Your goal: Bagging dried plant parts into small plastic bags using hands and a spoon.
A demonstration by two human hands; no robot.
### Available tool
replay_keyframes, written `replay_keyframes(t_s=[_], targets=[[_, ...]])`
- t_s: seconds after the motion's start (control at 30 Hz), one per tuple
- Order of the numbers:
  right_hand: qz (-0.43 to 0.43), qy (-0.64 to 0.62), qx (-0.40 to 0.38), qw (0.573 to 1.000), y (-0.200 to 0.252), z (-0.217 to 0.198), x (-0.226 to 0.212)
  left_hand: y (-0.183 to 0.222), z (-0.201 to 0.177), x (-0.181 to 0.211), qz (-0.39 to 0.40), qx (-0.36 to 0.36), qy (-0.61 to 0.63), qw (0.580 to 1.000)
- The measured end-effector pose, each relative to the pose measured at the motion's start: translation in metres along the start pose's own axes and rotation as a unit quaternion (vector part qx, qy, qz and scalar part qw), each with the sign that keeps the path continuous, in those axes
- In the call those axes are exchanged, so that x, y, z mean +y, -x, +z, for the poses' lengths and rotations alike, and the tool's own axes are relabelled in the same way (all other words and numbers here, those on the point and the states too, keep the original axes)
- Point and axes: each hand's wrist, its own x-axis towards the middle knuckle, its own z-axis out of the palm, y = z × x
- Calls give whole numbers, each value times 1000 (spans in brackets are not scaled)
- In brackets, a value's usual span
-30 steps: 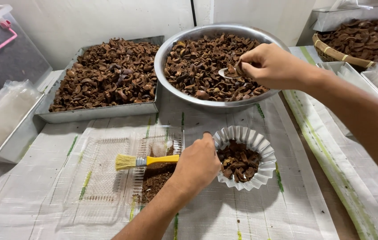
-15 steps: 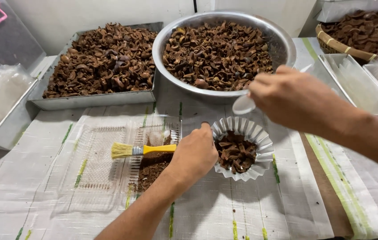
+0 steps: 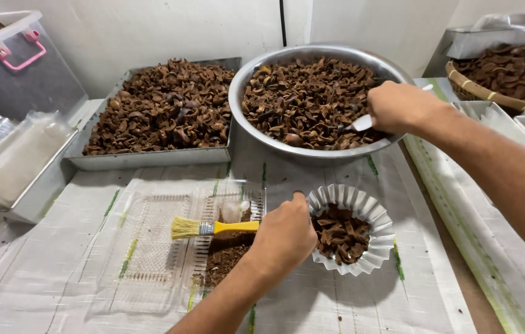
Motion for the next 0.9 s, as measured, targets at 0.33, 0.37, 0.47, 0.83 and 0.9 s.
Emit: replay_keyframes(t_s=[0.33, 0.37, 0.47, 0.83, 0.9], targets=[[-73, -195, 7, 978, -1, -3, -45, -4, -4, 3, -29, -21, 0, 999], [-74, -195, 7, 978, -4, -3, -47, -4, -4, 2, -30, -21, 0, 999], [-76, -218, 14, 973, -3, -6, -53, -5, -3, 2, -26, -22, 4, 999], [-110, -328, 40, 937, -16, 1, -44, -6, -3, 1, -30, -25, 4, 999], [-111, -333, 56, 935, -13, -2, -45, -6, -4, 2, -30, -26, 0, 999]])
